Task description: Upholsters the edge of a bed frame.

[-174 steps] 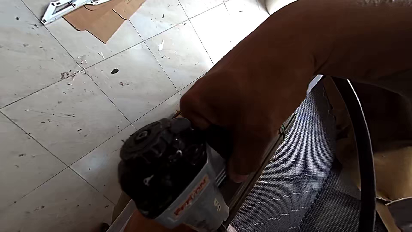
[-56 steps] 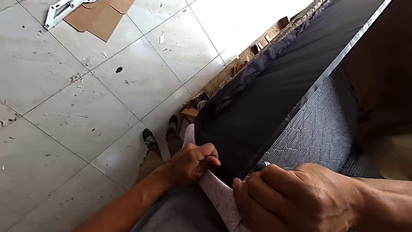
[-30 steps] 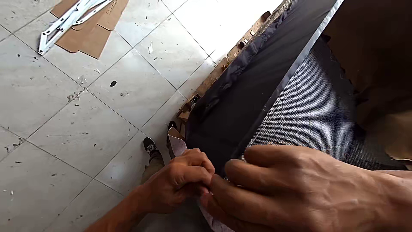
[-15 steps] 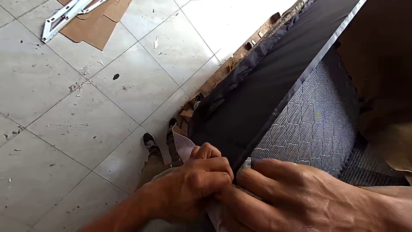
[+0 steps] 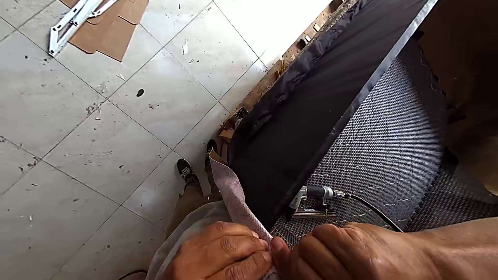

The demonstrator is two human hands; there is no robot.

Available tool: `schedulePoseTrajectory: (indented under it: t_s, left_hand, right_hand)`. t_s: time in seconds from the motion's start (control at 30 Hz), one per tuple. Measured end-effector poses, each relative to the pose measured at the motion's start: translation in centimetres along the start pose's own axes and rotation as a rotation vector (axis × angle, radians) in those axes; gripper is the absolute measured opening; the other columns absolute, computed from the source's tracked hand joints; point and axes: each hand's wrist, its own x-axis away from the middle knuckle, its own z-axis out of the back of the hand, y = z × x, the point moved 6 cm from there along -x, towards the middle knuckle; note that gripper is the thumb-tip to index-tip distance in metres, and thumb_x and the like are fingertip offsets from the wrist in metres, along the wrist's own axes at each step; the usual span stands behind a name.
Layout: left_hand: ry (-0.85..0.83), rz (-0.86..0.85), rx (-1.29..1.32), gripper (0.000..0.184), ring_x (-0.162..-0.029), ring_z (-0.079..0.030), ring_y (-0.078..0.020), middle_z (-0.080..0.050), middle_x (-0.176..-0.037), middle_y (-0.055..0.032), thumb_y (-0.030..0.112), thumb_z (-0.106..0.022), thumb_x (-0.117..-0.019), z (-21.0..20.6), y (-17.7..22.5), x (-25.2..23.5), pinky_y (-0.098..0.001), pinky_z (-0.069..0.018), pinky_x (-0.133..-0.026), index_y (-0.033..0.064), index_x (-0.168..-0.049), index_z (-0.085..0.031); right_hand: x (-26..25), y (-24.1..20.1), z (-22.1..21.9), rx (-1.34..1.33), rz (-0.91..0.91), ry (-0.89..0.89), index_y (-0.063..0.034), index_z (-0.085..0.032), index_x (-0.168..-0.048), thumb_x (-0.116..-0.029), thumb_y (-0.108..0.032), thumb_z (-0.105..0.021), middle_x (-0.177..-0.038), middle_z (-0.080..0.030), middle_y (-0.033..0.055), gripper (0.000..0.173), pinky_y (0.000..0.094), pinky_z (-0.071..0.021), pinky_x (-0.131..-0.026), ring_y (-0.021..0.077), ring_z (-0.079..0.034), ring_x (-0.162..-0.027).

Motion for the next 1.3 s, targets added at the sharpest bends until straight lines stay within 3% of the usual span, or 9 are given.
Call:
schedulePoseTrajectory:
  t_s: [0.17, 0.3, 0.53, 0.8, 0.93, 1.0, 1.07, 1.17, 1.3]
  left_hand:
    - [-0.048, -0.017, -0.172, 0.022, -0.11, -0.069, -0.0204, -0.075, -0.115, -0.0076, 0.006, -0.061, -0.0981, 0.0, 0.7, -0.9, -0.0339, -0.0555, -0.092, 0.0094, -0.116, -0.073]
    - [-0.203, -0.052, -0.182, 0.022, -0.108, -0.067, -0.0205, -0.074, -0.115, -0.0071, 0.01, -0.054, -0.1019, 0.2, 0.7, -2.2, -0.0335, -0.0524, -0.091, 0.0108, -0.118, -0.07]
    - [-0.385, -0.041, -0.135, 0.02, -0.11, -0.065, -0.023, -0.073, -0.115, -0.0089, 0.009, -0.055, -0.1013, 0.2, 0.8, -3.4, -0.0347, -0.0521, -0.092, 0.0092, -0.115, -0.069]
    - [-0.462, -0.013, -0.16, 0.019, -0.109, -0.065, -0.0211, -0.072, -0.113, -0.007, 0.011, -0.053, -0.1019, 0.2, 0.9, -3.8, -0.0338, -0.0508, -0.091, 0.0112, -0.113, -0.069]
    - [-0.465, 0.001, -0.15, 0.021, -0.111, -0.065, -0.0217, -0.072, -0.114, -0.0077, 0.011, -0.053, -0.1017, 0.3, 0.9, -3.9, -0.0348, -0.0508, -0.095, 0.0111, -0.114, -0.069]
    - [-0.449, 0.023, -0.119, 0.019, -0.111, -0.065, -0.0218, -0.072, -0.113, -0.008, 0.011, -0.054, -0.1019, 0.3, 0.8, -3.7, -0.0351, -0.0508, -0.096, 0.0113, -0.114, -0.069]
    - [-0.431, 0.055, -0.077, 0.013, -0.111, -0.064, -0.0213, -0.071, -0.112, -0.0076, 0.011, -0.053, -0.1014, 0.3, 0.6, -3.4, -0.0351, -0.0504, -0.098, 0.0121, -0.108, -0.064]
    - [-0.402, 0.084, -0.043, 0.005, -0.111, -0.065, -0.0208, -0.072, -0.112, -0.0067, 0.009, -0.054, -0.1002, 0.4, 0.4, -3.2, -0.0352, -0.0507, -0.098, 0.0134, -0.099, -0.056]
    - [-0.387, 0.101, -0.066, 0.007, -0.11, -0.065, -0.021, -0.072, -0.111, -0.0077, 0.009, -0.053, -0.1006, 0.4, 0.6, -3.2, -0.0352, -0.0504, -0.098, 0.0125, -0.095, -0.054]
  right_hand:
    - [1.3, -0.6, -0.4, -0.11, -0.057, 0.075, 0.0026, -0.062, -0.104, -0.1038, -0.003, -0.046, -0.066, -0.047, 0.0058, 0.018, 0.0327, -0.0294, -0.043, 0.0175, -0.038, -0.05]
    - [6.5, 2.1, -2.3, -0.257, -0.37, 0.173, -0.0113, -0.067, -0.105, -0.1054, -0.021, -0.053, -0.086, -0.066, 0.0033, 0.017, 0.033, -0.0528, -0.062, 0.0184, -0.063, -0.073]
    - [23.3, 2.8, -20.5, -0.162, -0.896, -0.352, -0.0097, -0.067, -0.123, -0.0785, -0.047, -0.085, -0.115, -0.07, 0.0107, 0.061, 0.0483, -0.0576, -0.08, 0.03, -0.069, -0.1]
    - [26.8, 4.8, -25.8, -0.259, -1.05, -0.387, -0.005, -0.06, -0.13, -0.0862, -0.017, -0.079, -0.118, -0.068, 0.0136, 0.05, 0.0523, -0.0546, -0.092, 0.0354, -0.066, -0.11]
    - [24.4, 5.6, -22.9, -0.506, -0.822, -0.482, -0.0207, -0.07, -0.101, -0.0724, -0.029, -0.082, -0.099, -0.066, -0.0031, 0.032, 0.0414, -0.0558, -0.072, 0.0168, -0.066, -0.09]
    - [21.7, 5.6, -18.3, -0.647, -0.787, -0.407, -0.0249, -0.068, -0.11, -0.0769, -0.019, -0.081, -0.111, -0.062, -0.0069, 0.036, 0.0372, -0.0584, -0.073, 0.0119, -0.063, -0.095]
    - [19.3, 6.5, -13.1, -0.871, -0.857, -0.274, -0.0276, -0.063, -0.118, -0.0816, -0.021, -0.08, -0.09, -0.066, -0.0123, 0.041, 0.0283, -0.0546, -0.058, 0.0035, -0.063, -0.071]
    - [17.2, 7.9, -8.1, -1.454, -0.843, 0.024, -0.0208, -0.064, -0.107, -0.0949, -0.041, -0.071, -0.07, -0.068, -0.0034, 0.025, 0.0225, -0.0555, -0.045, 0.0067, -0.063, -0.051]
    - [14.1, 7.4, -6.1, -2.032, -0.635, 0.247, -0.011, -0.065, -0.113, -0.1095, -0.033, -0.047, -0.081, -0.07, 0.0062, 0.029, 0.019, -0.0557, -0.045, 0.0048, -0.062, -0.05]
